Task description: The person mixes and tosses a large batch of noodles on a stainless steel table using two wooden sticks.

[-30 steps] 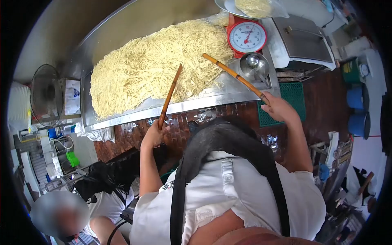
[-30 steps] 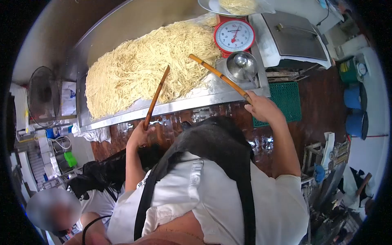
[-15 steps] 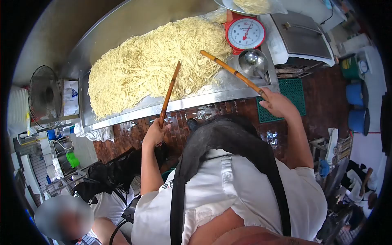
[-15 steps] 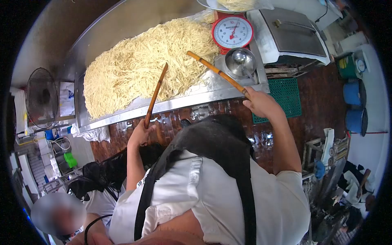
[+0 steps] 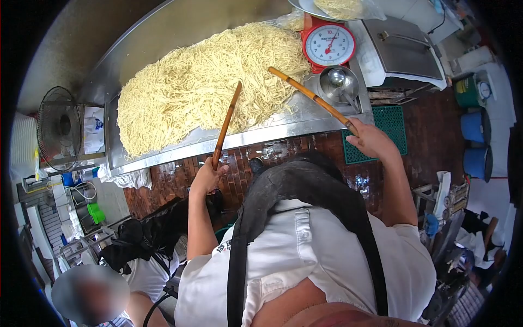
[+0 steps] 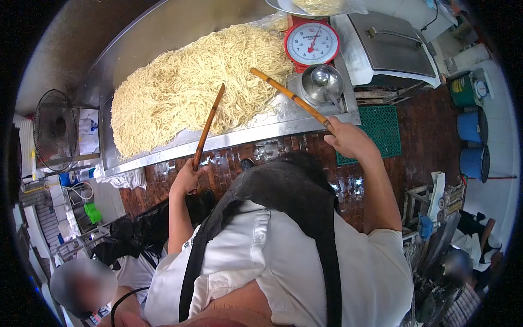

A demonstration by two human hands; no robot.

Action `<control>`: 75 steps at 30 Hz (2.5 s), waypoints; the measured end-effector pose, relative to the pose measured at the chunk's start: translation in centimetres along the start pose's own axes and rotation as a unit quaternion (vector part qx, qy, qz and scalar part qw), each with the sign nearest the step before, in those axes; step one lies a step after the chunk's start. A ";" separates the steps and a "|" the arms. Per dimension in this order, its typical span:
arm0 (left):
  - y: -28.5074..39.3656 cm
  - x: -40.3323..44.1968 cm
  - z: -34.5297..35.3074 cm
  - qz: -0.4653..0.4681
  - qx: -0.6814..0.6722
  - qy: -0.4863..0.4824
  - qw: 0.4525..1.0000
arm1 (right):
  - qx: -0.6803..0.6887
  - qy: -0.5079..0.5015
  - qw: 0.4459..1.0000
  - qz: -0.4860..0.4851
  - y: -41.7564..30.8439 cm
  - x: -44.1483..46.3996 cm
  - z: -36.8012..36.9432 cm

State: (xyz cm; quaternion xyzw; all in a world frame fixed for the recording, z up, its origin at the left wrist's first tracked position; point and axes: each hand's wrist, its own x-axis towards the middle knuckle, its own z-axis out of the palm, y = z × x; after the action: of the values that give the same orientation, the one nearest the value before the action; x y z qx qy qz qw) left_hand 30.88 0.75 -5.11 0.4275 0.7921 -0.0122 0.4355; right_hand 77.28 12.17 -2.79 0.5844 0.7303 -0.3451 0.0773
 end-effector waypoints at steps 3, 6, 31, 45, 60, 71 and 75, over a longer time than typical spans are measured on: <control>0.5 -0.4 -0.2 0.001 -0.006 0.000 1.000 | 0.001 0.000 1.000 -0.007 -0.1 -0.1 -0.1; 0.3 -0.3 -0.2 0.007 -0.011 0.003 1.000 | 0.004 0.012 1.000 -0.025 0.3 -0.1 0.2; -0.6 0.7 -0.8 0.047 0.046 0.024 0.998 | 0.009 0.017 1.000 -0.024 0.2 0.4 0.2; 1.4 -0.7 -2.5 -0.015 0.000 -0.010 1.000 | 0.004 0.007 1.000 -0.013 -0.4 1.3 0.2; -0.5 0.7 -2.3 0.022 0.037 0.013 0.999 | -0.017 0.006 1.000 -0.015 0.5 1.3 0.3; -0.6 0.4 -2.0 0.026 0.018 0.005 0.999 | -0.029 0.007 1.000 -0.005 -0.9 0.7 0.4; -0.5 0.3 -2.1 0.032 0.048 0.014 0.998 | -0.041 0.001 0.999 -0.006 -1.8 0.4 -0.3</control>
State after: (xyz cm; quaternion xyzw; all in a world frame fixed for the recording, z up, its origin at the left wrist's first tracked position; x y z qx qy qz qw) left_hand 29.07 1.50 -4.21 0.4734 0.7824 -0.0304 0.4035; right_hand 75.64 12.49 -2.02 0.5769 0.7472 -0.3151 0.0983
